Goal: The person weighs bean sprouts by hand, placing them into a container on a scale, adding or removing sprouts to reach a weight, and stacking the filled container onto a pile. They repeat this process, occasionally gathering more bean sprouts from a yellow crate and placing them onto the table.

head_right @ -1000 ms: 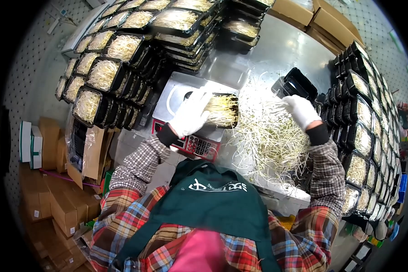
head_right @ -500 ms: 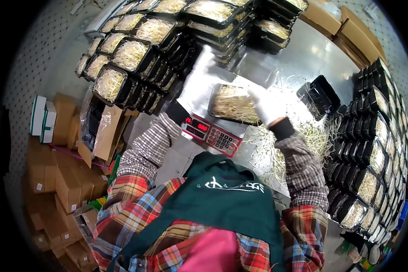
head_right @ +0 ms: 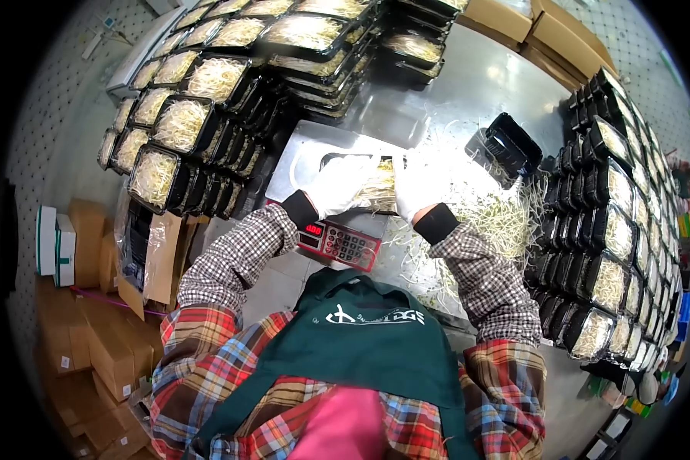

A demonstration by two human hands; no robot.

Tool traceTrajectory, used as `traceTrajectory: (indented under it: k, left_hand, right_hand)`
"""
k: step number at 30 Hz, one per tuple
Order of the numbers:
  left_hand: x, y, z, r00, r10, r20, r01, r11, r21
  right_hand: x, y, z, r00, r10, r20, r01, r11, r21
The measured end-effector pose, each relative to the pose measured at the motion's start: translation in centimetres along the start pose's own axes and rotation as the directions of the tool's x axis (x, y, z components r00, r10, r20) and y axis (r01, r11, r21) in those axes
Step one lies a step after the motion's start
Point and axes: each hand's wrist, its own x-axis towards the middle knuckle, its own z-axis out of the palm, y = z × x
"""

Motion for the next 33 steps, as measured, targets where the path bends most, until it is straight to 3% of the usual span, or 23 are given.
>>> traceTrajectory:
  k: [2, 4, 6, 7, 10, 12, 13, 14, 16, 17, 18, 20, 21, 22, 23, 25, 26, 28, 29, 30, 31, 32, 33]
  left_hand:
    - [-0.2, -0.6, 0.6, 0.999, 0.037, -0.036, -0.035, 0.998, 0.051]
    - [-0.5, 0.5, -0.6, 1.0, -0.004, -0.008, 0.005, 0.997, 0.078]
    - [-0.8, 0.3, 0.1, 0.997, 0.031, -0.075, -0.02, 0.989, 0.146]
    - [-0.9, 0.3, 0.2, 0.993, 0.049, -0.11, -0.028, 0.983, 0.182]
    - [-0.8, 0.5, 0.0, 0.993, 0.039, -0.108, -0.02, 0.986, 0.165]
    - [-0.6, 0.5, -1.2, 1.0, 0.014, -0.014, -0.014, 0.999, 0.031]
    - [-0.6, 0.6, -2.1, 0.999, 0.008, 0.034, -0.006, 0.999, -0.036]
    - [-0.9, 0.5, -2.6, 0.999, 0.047, -0.02, -0.048, 0.998, -0.044]
    - [-2.1, 0.3, -3.4, 0.985, 0.119, -0.128, -0.127, 0.99, -0.054]
    - [-2.2, 0.2, -4.0, 0.991, 0.083, -0.104, -0.092, 0.992, -0.083]
    - [-2.3, 0.4, -4.7, 0.997, 0.027, -0.078, -0.035, 0.994, -0.1]
    - [-2.6, 0.9, -6.5, 0.996, -0.086, -0.021, 0.083, 0.988, -0.128]
    - [-2.4, 1.2, -8.2, 0.982, -0.166, 0.084, 0.178, 0.971, -0.159]
    - [-2.4, 0.3, -8.0, 0.984, -0.178, 0.033, 0.181, 0.965, -0.192]
    - [-2.6, -1.1, -7.2, 0.982, -0.191, -0.018, 0.182, 0.957, -0.225]
    - [-3.1, -4.9, -2.2, 0.948, -0.178, -0.262, -0.059, 0.713, -0.699]
    - [-3.3, -4.6, -2.4, 0.908, -0.339, -0.248, -0.039, 0.52, -0.854]
    - [-3.9, -3.4, -3.0, 0.787, -0.609, -0.105, -0.09, 0.055, -0.994]
    - [-4.5, -3.5, -2.3, 0.782, -0.591, -0.197, -0.177, 0.092, -0.98]
    - [-4.5, -1.2, -3.3, 0.74, -0.649, -0.175, -0.128, 0.119, -0.985]
    - [-4.7, -0.5, -3.2, 0.78, -0.548, -0.303, -0.031, 0.449, -0.893]
    - [-5.0, 0.0, -3.3, 0.846, -0.416, -0.334, 0.132, 0.771, -0.623]
    - [-5.2, 0.8, -3.8, 0.893, -0.274, -0.358, 0.205, 0.954, -0.219]
  right_hand:
    - [-0.1, -0.1, 0.9, 0.985, 0.121, 0.12, -0.127, 0.991, 0.037]
    - [-0.2, 0.5, -0.3, 0.986, 0.062, 0.154, -0.081, 0.989, 0.122]
    - [-0.4, 1.5, -2.1, 0.984, -0.002, 0.18, -0.036, 0.977, 0.209]
    - [-0.5, 2.7, -2.4, 0.994, -0.111, -0.009, 0.109, 0.943, 0.313]
    - [-1.2, 6.7, -3.3, 0.992, -0.11, 0.056, 0.085, 0.938, 0.335]
    - [-2.2, 9.4, -4.9, 0.999, -0.038, -0.037, 0.051, 0.88, 0.473]
    - [-2.5, 11.7, -5.1, 0.99, -0.047, 0.133, -0.001, 0.94, 0.34]
    - [-2.8, 14.0, -5.2, 0.953, -0.03, 0.3, -0.03, 0.98, 0.195]
    - [-3.3, 16.4, -6.8, 0.968, -0.021, 0.251, -0.039, 0.972, 0.231]
    - [-3.6, 16.9, -8.1, 0.972, -0.01, 0.233, -0.058, 0.957, 0.283]
    - [-3.0, 15.5, -11.4, 0.943, 0.075, 0.325, -0.185, 0.928, 0.323]
    - [-2.6, 14.9, -12.0, 0.937, 0.131, 0.324, -0.31, 0.742, 0.595]
    - [-2.3, 14.0, -12.1, 0.985, 0.059, 0.165, -0.153, 0.746, 0.648]
    - [-1.9, 12.7, -12.1, 1.0, -0.012, -0.003, 0.011, 0.738, 0.675]
    - [-1.3, 11.0, -12.3, 1.0, -0.016, 0.003, 0.009, 0.694, 0.72]
    - [0.1, 7.1, -11.0, 0.999, -0.032, -0.035, 0.047, 0.604, 0.796]
    - [0.7, 5.2, -9.1, 0.996, -0.043, -0.079, 0.089, 0.558, 0.825]
    - [1.5, 1.6, -7.2, 0.999, -0.005, 0.037, -0.022, 0.715, 0.699]
    - [1.6, 1.3, -6.1, 0.998, -0.059, 0.027, 0.023, 0.705, 0.709]
    - [1.8, 1.1, -4.9, 0.993, -0.113, 0.016, 0.067, 0.691, 0.719]
    - [1.7, 1.5, -4.5, 0.984, -0.18, 0.01, 0.136, 0.779, 0.612]
    - [1.5, 1.7, -4.1, 0.969, -0.245, 0.017, 0.205, 0.847, 0.49]
    - [1.7, 1.8, -6.4, 0.963, -0.252, 0.091, 0.187, 0.875, 0.447]
